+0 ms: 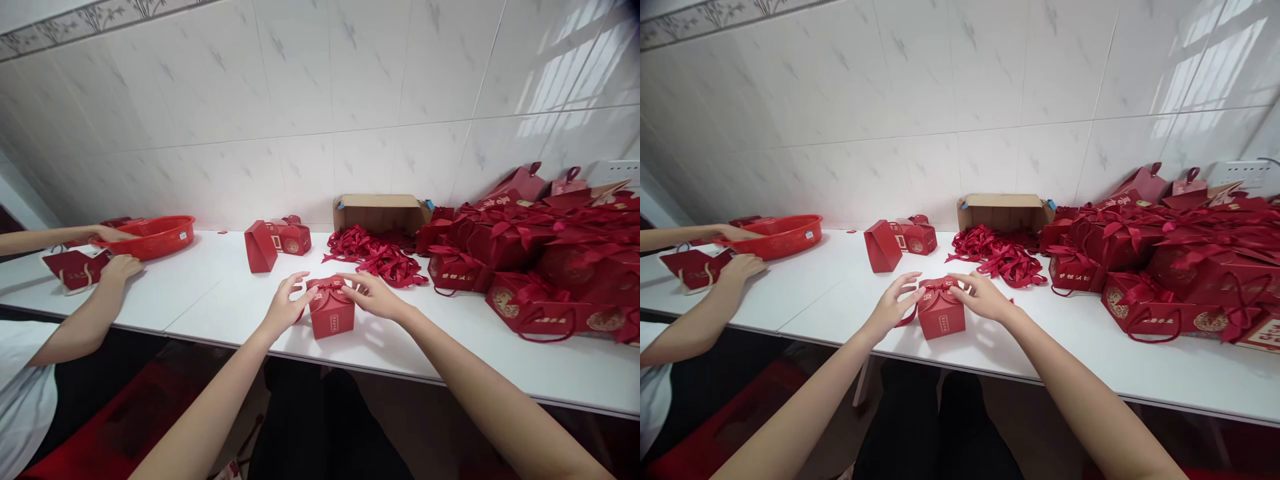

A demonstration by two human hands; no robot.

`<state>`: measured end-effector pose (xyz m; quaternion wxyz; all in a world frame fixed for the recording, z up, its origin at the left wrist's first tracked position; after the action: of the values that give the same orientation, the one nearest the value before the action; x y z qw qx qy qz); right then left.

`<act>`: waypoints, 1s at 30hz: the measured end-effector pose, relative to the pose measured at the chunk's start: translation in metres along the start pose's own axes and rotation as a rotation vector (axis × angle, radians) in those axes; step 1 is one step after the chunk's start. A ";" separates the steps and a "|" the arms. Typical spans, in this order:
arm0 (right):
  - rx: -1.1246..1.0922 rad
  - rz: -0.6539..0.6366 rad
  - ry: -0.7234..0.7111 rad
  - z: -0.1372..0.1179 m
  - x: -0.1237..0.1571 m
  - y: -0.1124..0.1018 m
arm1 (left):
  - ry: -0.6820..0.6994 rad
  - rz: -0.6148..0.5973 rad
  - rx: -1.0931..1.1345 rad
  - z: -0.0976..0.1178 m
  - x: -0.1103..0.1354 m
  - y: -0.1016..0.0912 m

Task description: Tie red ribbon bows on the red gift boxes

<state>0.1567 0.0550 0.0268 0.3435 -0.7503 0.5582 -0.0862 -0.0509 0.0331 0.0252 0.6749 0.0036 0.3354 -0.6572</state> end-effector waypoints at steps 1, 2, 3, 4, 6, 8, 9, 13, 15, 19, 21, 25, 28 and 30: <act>0.023 -0.072 -0.055 -0.009 -0.001 0.005 | 0.036 -0.023 -0.024 0.003 -0.001 0.004; 0.038 -0.129 -0.094 -0.015 -0.001 0.009 | 0.066 -0.059 -0.044 0.005 -0.002 0.007; 0.045 -0.166 -0.112 -0.019 -0.001 0.010 | 0.088 -0.103 -0.060 0.006 -0.003 0.009; 0.048 -0.188 -0.109 -0.021 -0.001 0.011 | 0.107 -0.148 -0.072 0.007 -0.004 0.011; 0.064 -0.192 -0.068 -0.020 -0.002 0.010 | 0.146 -0.216 -0.084 0.008 -0.005 0.013; 0.101 -0.181 -0.017 -0.016 -0.001 0.011 | 0.198 -0.237 -0.093 0.009 -0.006 0.012; 0.115 -0.174 0.004 -0.014 -0.001 0.012 | 0.218 -0.239 -0.096 0.010 -0.006 0.012; 0.043 -0.179 0.018 -0.012 0.000 0.017 | 0.214 -0.262 -0.089 0.011 -0.002 0.013; -0.054 -0.185 0.003 -0.013 0.000 0.018 | 0.153 -0.254 -0.019 0.009 0.000 0.013; -0.290 -0.154 0.197 -0.006 0.001 0.020 | -0.006 -0.111 0.189 -0.003 0.001 0.007; -0.412 -0.130 0.323 -0.001 0.001 0.024 | -0.046 -0.067 0.194 -0.008 0.000 0.005; -0.531 -0.061 0.445 0.008 0.000 0.030 | -0.138 -0.081 0.149 -0.012 -0.006 0.002; -0.532 -0.079 0.507 0.014 -0.001 0.034 | -0.225 -0.175 0.141 -0.013 -0.009 0.001; -0.457 -0.075 0.512 0.017 -0.002 0.032 | -0.258 -0.266 0.112 -0.014 -0.010 0.000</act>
<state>0.1401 0.0597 -0.0050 0.0120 -0.7820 0.6031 -0.1570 -0.0558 0.0482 0.0190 0.6184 -0.0875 0.2065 -0.7532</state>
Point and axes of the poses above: each hand's wrist, its own x-axis away from the middle knuckle, its own y-axis out of the palm, z = x × y, the point moved 4 cm from there along -x, towards the middle knuckle, and after that the axes turned 13 degrees about y, right-handed, at the moved point
